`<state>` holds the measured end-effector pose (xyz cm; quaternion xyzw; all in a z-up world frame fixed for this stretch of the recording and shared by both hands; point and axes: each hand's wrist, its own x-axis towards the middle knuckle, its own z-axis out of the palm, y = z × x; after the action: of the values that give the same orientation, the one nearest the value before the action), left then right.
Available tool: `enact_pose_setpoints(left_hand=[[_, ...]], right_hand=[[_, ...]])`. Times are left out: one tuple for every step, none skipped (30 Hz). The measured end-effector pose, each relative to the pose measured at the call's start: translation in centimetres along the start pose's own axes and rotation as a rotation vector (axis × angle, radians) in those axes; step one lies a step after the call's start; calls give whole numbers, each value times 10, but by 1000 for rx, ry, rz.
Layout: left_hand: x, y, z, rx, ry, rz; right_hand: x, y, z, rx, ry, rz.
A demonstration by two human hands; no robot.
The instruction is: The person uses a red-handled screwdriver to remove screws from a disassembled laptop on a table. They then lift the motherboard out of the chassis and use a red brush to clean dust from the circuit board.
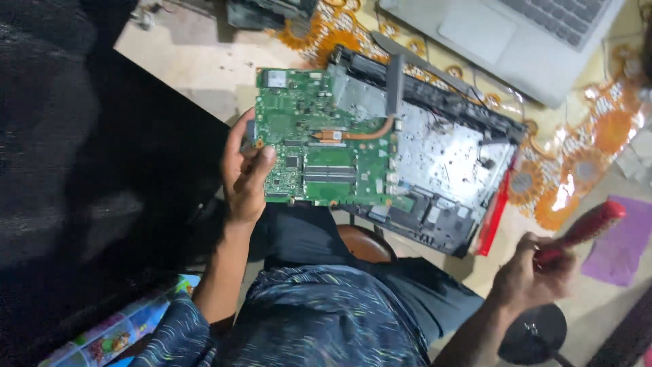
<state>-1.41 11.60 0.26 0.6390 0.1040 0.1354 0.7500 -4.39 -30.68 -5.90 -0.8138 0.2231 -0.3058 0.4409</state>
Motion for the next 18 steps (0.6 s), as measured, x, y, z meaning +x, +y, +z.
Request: enact_pose_setpoints(left_hand=[[0,-2,-4,-12,77,6],[1,-5,-9,-11,83,17],[3,-9,-14,-45,127,39],[5,-12,-18,-80,170,60],[12,-7,-17,-82,171,70],[18,-2,-15,16,214,157],[26,2,-13,113,256,246],[35,4,-12,108,256,259],[42,7,-12,143,283,316],[50,9,-11,177,310,372],[62,12,-9,172,304,381],[75,16,-7,157,321,433],[87,20,-6,141,338,485],[104,17,-9,136,332,494],[121,15,-12,160,311,559],[138,12,-14,183,290,624],[154,7,-18,177,285,632],[170,2,-22,145,280,597]], right_hand=[[3,12,-6,-112,32,-82],[5,16,-9,-101,31,-87],[7,19,-12,-254,20,-120],[10,22,-15,-407,10,-153],[9,22,-13,-399,14,-158],[8,22,-12,-387,-3,-125],[7,22,-11,-375,-18,-93],[5,16,-7,-366,-10,-99],[2,9,-5,-368,-26,18],[-1,3,-3,-369,-44,135],[-4,2,-2,-363,-35,134],[-6,1,-1,-352,-47,180],[-9,-1,1,-340,-59,226],[-11,-7,3,-333,-50,225],[-13,-12,6,-273,-44,253],[-15,-18,9,-212,-40,280],[-15,-24,10,-207,-31,278],[-15,-30,11,-149,-55,274]])
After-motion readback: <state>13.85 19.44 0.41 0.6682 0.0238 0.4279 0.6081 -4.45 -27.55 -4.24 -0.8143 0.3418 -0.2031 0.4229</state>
